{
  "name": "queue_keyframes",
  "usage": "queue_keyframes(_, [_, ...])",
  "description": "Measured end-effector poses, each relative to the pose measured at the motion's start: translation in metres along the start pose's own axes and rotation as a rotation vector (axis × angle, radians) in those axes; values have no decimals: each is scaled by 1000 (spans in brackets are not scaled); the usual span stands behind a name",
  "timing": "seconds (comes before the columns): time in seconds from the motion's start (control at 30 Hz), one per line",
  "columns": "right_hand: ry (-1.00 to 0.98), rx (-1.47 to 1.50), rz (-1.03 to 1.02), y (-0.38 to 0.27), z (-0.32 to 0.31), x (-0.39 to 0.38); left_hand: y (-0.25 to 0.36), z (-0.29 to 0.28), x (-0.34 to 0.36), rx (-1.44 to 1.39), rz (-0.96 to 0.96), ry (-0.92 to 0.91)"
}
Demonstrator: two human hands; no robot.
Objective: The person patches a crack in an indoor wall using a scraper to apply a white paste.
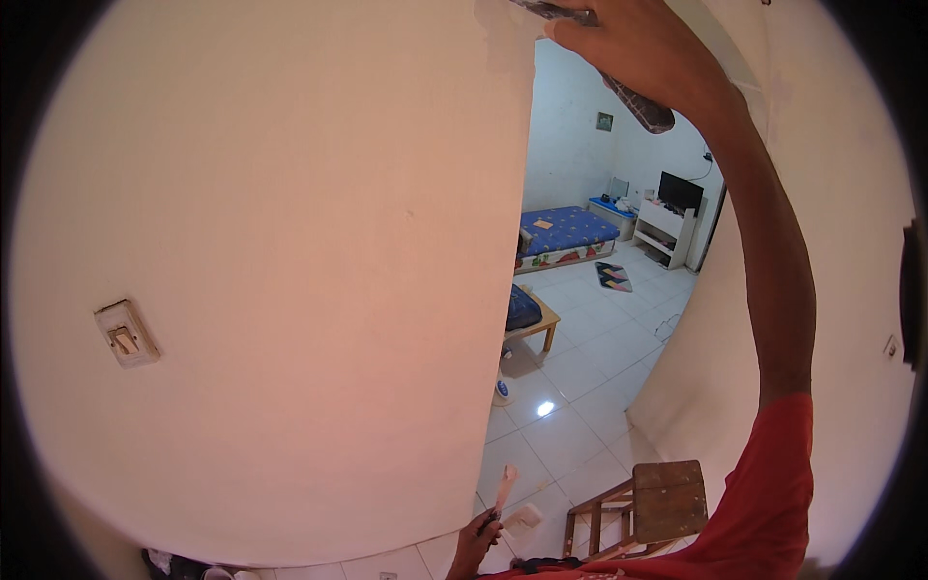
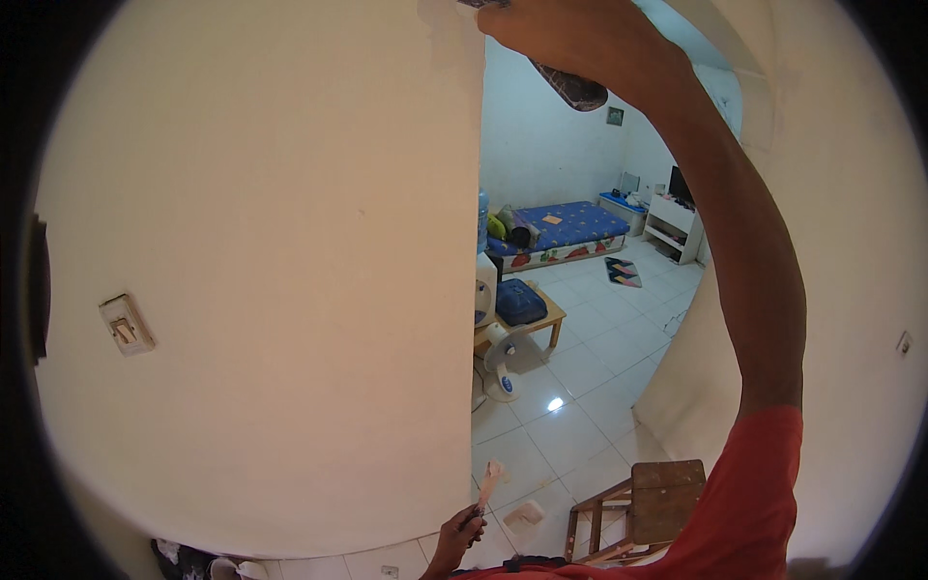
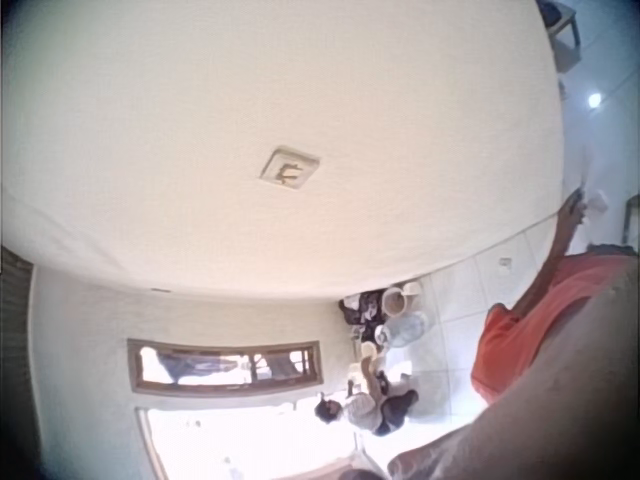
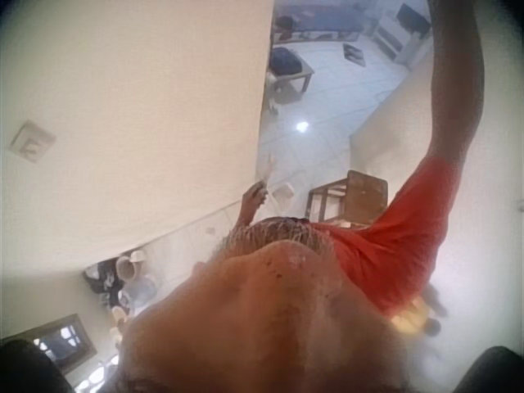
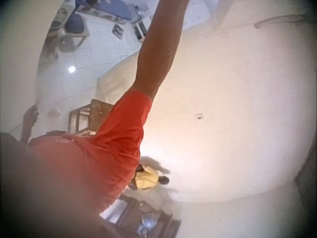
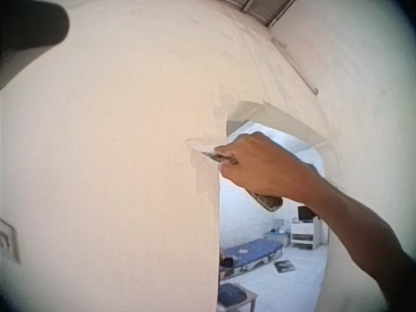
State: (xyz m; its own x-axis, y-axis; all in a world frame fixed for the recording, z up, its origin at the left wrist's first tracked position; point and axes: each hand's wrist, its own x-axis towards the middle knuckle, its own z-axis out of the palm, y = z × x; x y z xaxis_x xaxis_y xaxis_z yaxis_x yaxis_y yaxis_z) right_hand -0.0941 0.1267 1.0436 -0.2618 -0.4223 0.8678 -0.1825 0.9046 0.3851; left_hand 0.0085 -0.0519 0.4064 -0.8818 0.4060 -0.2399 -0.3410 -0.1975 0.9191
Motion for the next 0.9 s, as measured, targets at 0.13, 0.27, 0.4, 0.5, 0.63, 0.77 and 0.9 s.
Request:
queue_keyframes(0.13, [-362,107,233,-22,-12,-21,5,3,1,9,-9,13])
queue_keyframes(0.27, [-244,97,74,-52,12,-99,11,6,-3,18,-17,-2])
queue_keyframes(0.4, [-497,150,190,-71,0,-142,10,7,1,57,-39,-16])
queue_keyframes(0.5, [-452,219,148,-61,-8,-153,5,4,5,47,-38,11])
queue_keyframes(0.63, [-150,17,171,-31,-4,-118,4,9,10,95,-4,-9])
queue_keyframes(0.77, [-338,143,222,-51,10,-131,13,12,6,50,35,10])
queue_keyframes(0.9, [-468,139,155,-67,5,-197,11,15,6,50,30,18])
